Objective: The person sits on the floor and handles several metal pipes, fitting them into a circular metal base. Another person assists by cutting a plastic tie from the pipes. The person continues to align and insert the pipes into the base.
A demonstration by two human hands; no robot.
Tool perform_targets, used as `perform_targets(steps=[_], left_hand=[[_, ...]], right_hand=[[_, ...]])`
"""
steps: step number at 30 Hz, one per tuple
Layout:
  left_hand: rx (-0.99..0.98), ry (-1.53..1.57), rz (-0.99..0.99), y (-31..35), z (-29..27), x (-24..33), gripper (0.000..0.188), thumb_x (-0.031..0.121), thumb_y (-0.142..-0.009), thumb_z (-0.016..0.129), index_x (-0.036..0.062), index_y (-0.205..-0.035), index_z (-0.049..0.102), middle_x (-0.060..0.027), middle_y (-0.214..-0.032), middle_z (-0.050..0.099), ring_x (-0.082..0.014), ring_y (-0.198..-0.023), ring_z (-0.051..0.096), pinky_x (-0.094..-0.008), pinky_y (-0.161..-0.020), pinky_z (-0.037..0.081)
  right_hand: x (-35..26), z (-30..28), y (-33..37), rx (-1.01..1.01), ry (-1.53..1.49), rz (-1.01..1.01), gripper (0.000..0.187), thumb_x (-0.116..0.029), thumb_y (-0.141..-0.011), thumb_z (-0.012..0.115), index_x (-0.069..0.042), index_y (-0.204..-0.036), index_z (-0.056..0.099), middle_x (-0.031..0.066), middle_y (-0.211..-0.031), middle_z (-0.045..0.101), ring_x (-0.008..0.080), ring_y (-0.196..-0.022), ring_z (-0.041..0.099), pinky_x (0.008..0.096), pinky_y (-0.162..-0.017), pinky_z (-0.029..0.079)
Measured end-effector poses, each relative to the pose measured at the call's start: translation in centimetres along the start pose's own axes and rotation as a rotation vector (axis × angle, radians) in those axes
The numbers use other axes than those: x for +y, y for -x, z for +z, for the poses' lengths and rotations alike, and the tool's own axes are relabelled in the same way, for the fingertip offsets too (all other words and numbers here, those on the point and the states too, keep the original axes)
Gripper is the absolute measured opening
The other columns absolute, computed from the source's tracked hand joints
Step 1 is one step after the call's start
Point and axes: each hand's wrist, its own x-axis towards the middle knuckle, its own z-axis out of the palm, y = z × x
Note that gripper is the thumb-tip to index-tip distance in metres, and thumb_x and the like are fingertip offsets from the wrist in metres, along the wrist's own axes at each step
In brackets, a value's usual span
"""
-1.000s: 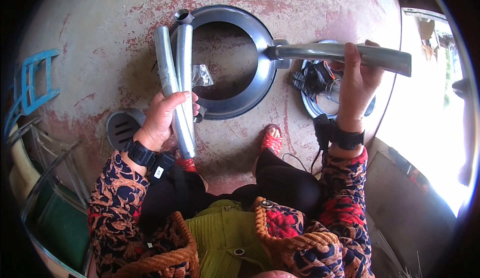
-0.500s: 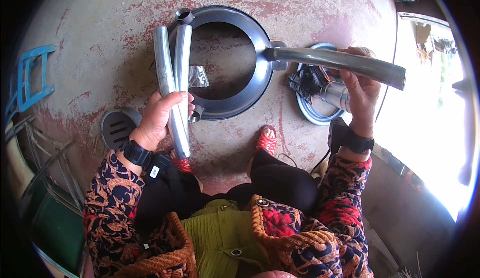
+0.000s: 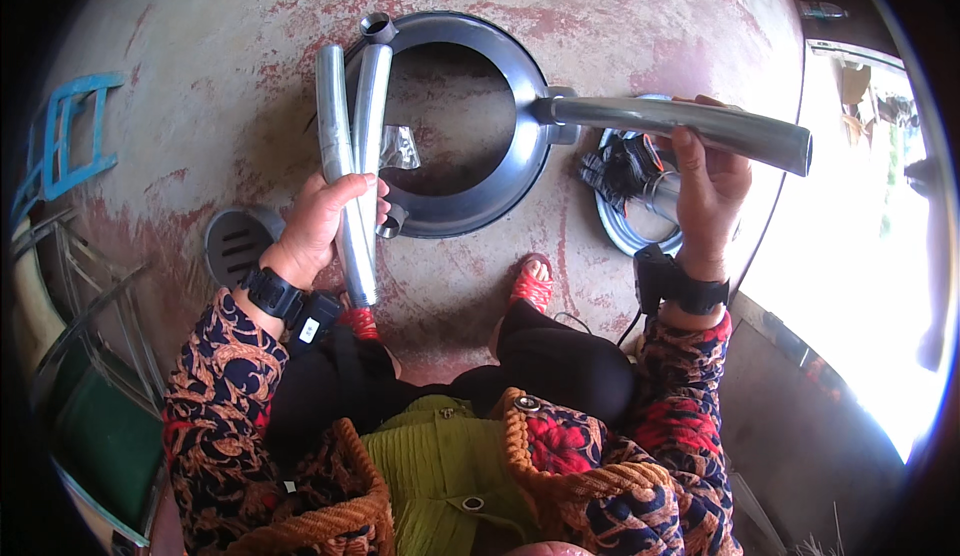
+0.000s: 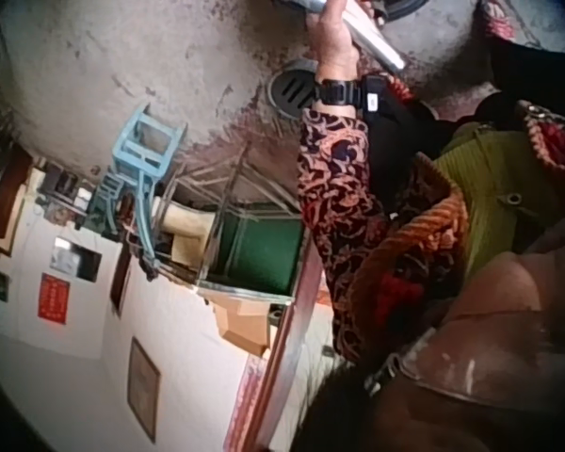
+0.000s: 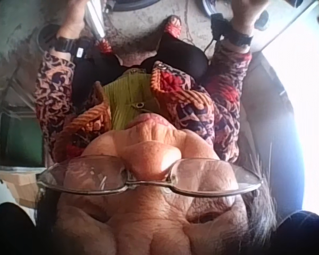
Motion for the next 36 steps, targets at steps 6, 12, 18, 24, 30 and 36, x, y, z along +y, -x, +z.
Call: perform_targets(steps=[6, 12, 18, 24, 30, 36], left_hand=[[-0.036, -0.016, -0.008, -0.3, -0.3, 0.3, 0.036, 0.025, -0.085, 0.068, -0.003, -0.106, 0.06, -0.0115, -0.09, 0.067, -0.0204, -0.078, 0.067, -0.0343, -0.073, 0.056], [-0.039, -0.123, 0.02, -0.5, -1.0, 0.6, 0.036, 0.022, -0.084, 0.069, -0.0025, -0.108, 0.059, -0.0114, -0.089, 0.067, -0.0195, -0.076, 0.067, -0.0327, -0.072, 0.056], [-0.047, -0.154, 0.042, -0.5, -1.4, 0.6, 0.037, 0.019, -0.083, 0.069, -0.0026, -0.111, 0.056, -0.0116, -0.089, 0.067, -0.0192, -0.075, 0.067, -0.0323, -0.072, 0.057], [-0.073, -0.181, 0.024, -0.5, -1.7, 0.6, 0.037, 0.019, -0.083, 0.069, -0.0029, -0.11, 0.057, -0.011, -0.088, 0.067, -0.0187, -0.075, 0.067, -0.0318, -0.071, 0.057], [-0.074, -0.202, 0.009, -0.8, -1.9, 0.7, 0.035, 0.021, -0.084, 0.068, -0.0028, -0.108, 0.059, -0.0105, -0.087, 0.067, -0.018, -0.075, 0.067, -0.0317, -0.071, 0.056], [-0.055, -0.196, 0.025, -0.7, -1.5, 0.8, 0.034, 0.022, -0.083, 0.068, -0.0027, -0.105, 0.06, -0.0107, -0.087, 0.067, -0.0181, -0.074, 0.067, -0.0324, -0.071, 0.056]], right_hand=[[0.2, 1.6, 0.3, 0.165, 0.209, -0.069, 0.03, -0.008, -0.089, 0.072, 0.002, -0.114, 0.059, 0.0059, -0.094, 0.068, 0.0109, -0.082, 0.065, 0.0243, -0.075, 0.052], [-1.7, 0.1, -1.1, -0.171, 0.026, 0.037, 0.036, -0.004, -0.089, 0.071, 0.002, -0.121, 0.056, 0.0112, -0.114, 0.065, 0.018, -0.104, 0.063, 0.03, -0.089, 0.052], [-1.0, 0.4, -1.2, -0.257, -0.006, -0.082, 0.037, -0.005, -0.088, 0.071, 0.0, -0.122, 0.058, 0.015, -0.12, 0.064, 0.0239, -0.112, 0.063, 0.0359, -0.095, 0.051], [-0.6, 0.2, -0.7, -0.182, 0.126, -0.097, 0.037, -0.006, -0.088, 0.072, 0.0, -0.121, 0.058, 0.015, -0.118, 0.066, 0.0226, -0.108, 0.064, 0.034, -0.09, 0.052], [0.2, 0.8, -1.1, 0.057, -0.066, 0.018, 0.034, -0.005, -0.089, 0.072, 0.001, -0.118, 0.056, 0.0142, -0.108, 0.069, 0.0153, -0.092, 0.066, 0.0256, -0.077, 0.053], [1.1, 1.8, -1.3, 0.179, 0.035, -0.151, 0.02, -0.011, -0.087, 0.077, -0.004, -0.092, 0.058, 0.0032, -0.079, 0.066, 0.0089, -0.066, 0.06, 0.022, -0.062, 0.049]])
